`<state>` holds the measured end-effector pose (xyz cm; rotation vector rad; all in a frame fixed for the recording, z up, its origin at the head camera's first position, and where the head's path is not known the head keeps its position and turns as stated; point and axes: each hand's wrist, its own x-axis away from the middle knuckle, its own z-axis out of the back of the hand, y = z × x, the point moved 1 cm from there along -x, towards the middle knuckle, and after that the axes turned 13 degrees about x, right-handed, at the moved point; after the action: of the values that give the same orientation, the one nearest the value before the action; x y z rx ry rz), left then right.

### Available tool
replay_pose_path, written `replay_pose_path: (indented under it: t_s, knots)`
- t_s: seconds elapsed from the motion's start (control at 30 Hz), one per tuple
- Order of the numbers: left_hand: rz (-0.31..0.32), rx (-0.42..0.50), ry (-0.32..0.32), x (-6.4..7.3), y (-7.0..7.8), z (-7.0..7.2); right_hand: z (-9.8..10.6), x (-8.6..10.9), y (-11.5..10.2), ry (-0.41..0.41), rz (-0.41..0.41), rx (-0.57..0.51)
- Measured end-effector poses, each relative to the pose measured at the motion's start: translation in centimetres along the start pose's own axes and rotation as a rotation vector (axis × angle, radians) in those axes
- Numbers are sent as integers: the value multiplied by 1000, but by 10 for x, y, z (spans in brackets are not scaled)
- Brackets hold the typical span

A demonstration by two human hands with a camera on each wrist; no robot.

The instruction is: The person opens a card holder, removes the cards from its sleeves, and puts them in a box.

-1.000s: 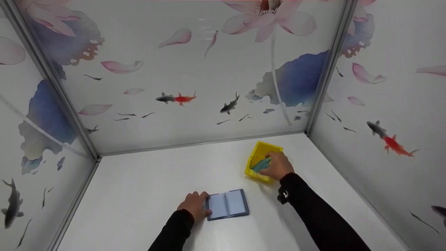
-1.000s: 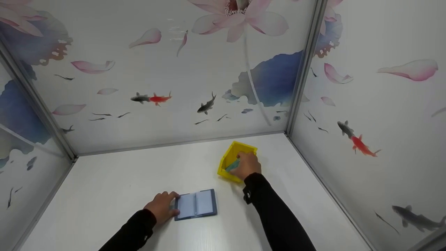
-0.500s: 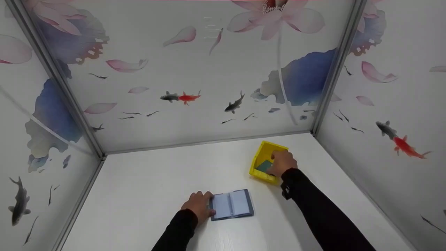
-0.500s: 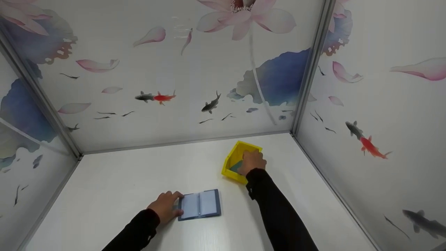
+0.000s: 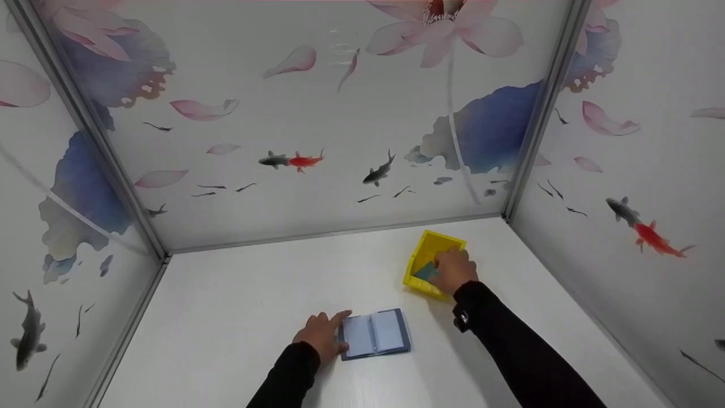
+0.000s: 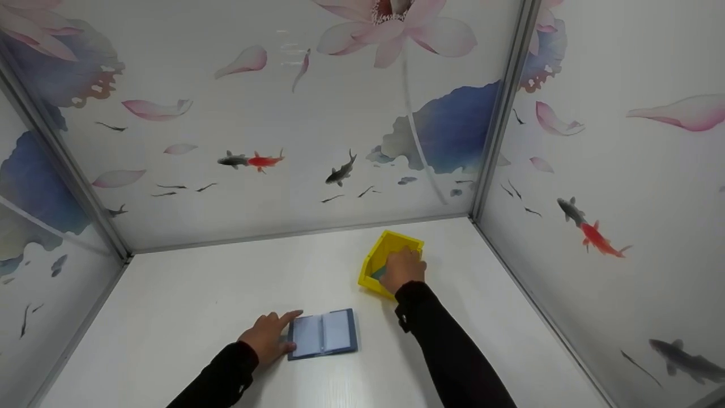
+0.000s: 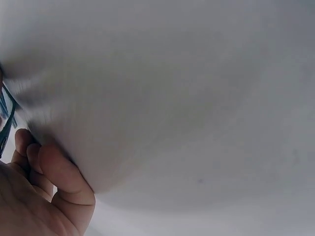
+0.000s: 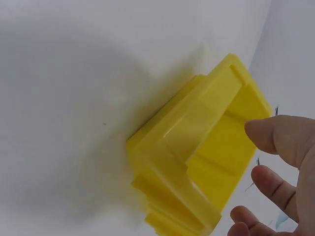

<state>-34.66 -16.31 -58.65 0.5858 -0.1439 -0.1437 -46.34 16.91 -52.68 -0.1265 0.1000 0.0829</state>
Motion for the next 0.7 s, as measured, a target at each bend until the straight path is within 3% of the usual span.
replay_pose_path:
  t_s: [0.27, 0.43, 0.57, 0.7]
  knots:
    - [0, -34, -11, -8, -15, -7, -8, 14, -32, 8, 70, -107]
    - [1, -30, -13, -9, -16, -5, -15, 35, -59, -116, 161, -213]
    - [23, -16, -29, -5, -10, 3, -29, 46, -77, -201, 253, -180]
    - [31, 1, -34, 1, -6, 7, -45, 54, -87, -263, 255, -171]
